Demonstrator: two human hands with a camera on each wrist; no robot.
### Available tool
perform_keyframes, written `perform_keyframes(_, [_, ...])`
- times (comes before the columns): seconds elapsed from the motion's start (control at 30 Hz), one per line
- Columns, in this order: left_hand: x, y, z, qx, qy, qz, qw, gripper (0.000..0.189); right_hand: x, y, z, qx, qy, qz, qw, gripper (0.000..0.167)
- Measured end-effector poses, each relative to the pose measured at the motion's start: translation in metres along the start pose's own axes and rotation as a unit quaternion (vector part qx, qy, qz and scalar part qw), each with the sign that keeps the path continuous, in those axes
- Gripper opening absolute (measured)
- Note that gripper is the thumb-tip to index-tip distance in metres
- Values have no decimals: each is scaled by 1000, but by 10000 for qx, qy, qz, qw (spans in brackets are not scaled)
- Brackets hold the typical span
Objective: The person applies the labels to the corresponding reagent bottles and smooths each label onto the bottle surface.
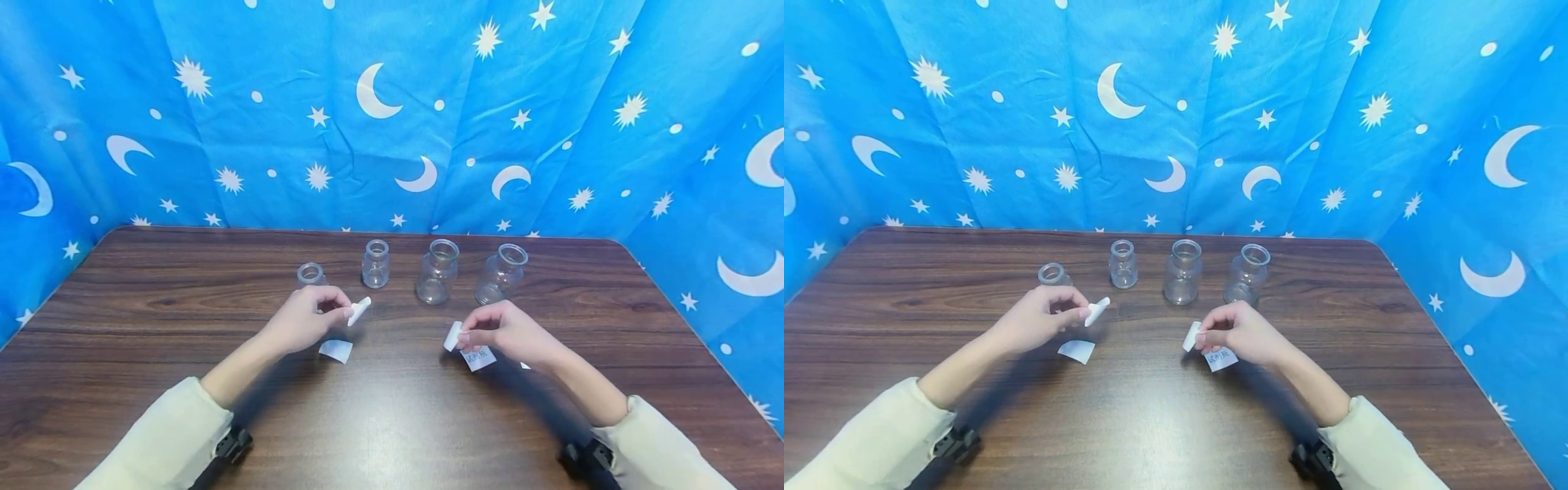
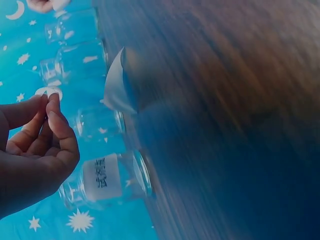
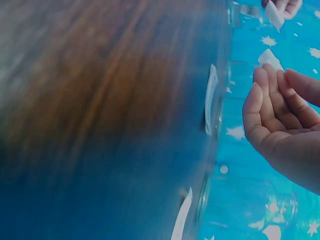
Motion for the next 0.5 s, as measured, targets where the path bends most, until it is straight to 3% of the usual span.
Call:
perform_keyframes(0.27, [8, 17, 7, -135, 253, -36, 9996, 7, -1, 17, 21, -423, -142, -22, 9990, 10])
perform_keyframes(0.5, [20, 29, 12, -168, 378, 24, 9991, 7, -18, 25, 25, -40, -423, 168, 9990, 13])
Point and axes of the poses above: each hand's wrist, its own z-axis towards the middle knuckle, its own y-axis out of the palm, x = y × z, the point moved 6 cm from there along z, towards the middle knuckle, and after that the axes turned 8 degrees about -x, right-handed, at the moved point
